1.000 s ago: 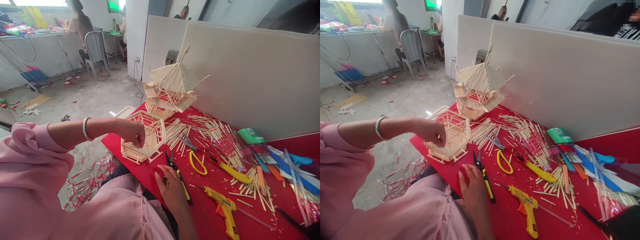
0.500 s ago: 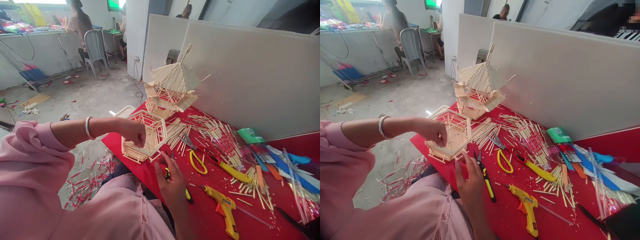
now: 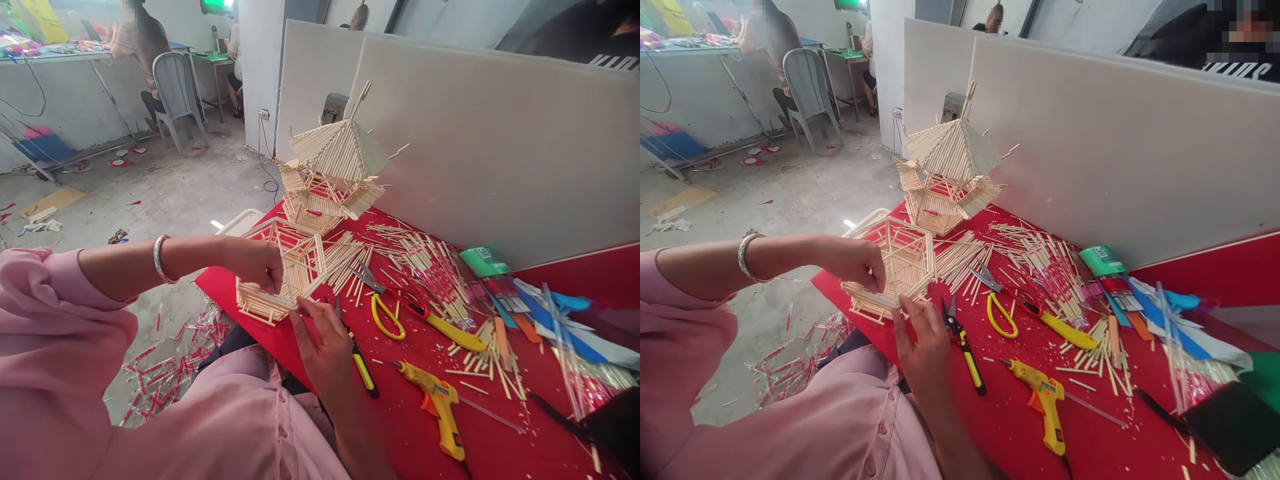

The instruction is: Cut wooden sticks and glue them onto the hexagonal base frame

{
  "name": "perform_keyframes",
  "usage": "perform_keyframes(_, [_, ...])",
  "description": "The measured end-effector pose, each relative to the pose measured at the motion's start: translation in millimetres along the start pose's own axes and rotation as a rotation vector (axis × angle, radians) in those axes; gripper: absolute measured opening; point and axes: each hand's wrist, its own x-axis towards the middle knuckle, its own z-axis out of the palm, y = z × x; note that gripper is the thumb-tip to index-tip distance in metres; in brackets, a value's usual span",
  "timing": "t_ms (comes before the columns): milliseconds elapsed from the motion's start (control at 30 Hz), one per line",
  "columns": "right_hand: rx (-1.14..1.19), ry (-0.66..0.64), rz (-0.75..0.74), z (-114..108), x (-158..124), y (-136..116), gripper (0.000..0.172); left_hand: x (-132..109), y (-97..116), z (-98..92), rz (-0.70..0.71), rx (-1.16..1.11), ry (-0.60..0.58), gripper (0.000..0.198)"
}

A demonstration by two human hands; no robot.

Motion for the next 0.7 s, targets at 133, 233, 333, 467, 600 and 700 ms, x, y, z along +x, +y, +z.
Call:
perform_keyframes(133, [-0.007, -0.017, 0.019, 0, 2, 0, 0.023, -1, 2, -0.4, -0.007, 0.004, 0.011, 0.022])
perform_keyframes(233, [-0.016, 0.001, 0.014, -1, 0, -1, 0.028, -2, 3, -1.3, -0.014, -0.011, 0.013, 0.022])
perform_keyframes(333, [-0.061, 0.016, 0.036, -4, -9, 2, 0.033, -4, 5, -1.0, -0.022, 0.021, 0.001, 0.021])
perform_keyframes(467, [-0.257, 0.062, 0.116, -26, -34, 27, 0.031, -5, 6, -0.1, -0.017, 0.068, 0.018, 0.020])
perform_keyframes(600, [-0.714, 0.299, 0.426, -81, -77, 71, 0.035, 0, 1, -4.4, -0.058, 0.110, 0.009, 0.022])
perform_keyframes(700, [-1.024, 0.148, 0.775, -122, -108, 97, 0.053, 3, 3, -7.1, -0.054, 0.117, -0.017, 0.022])
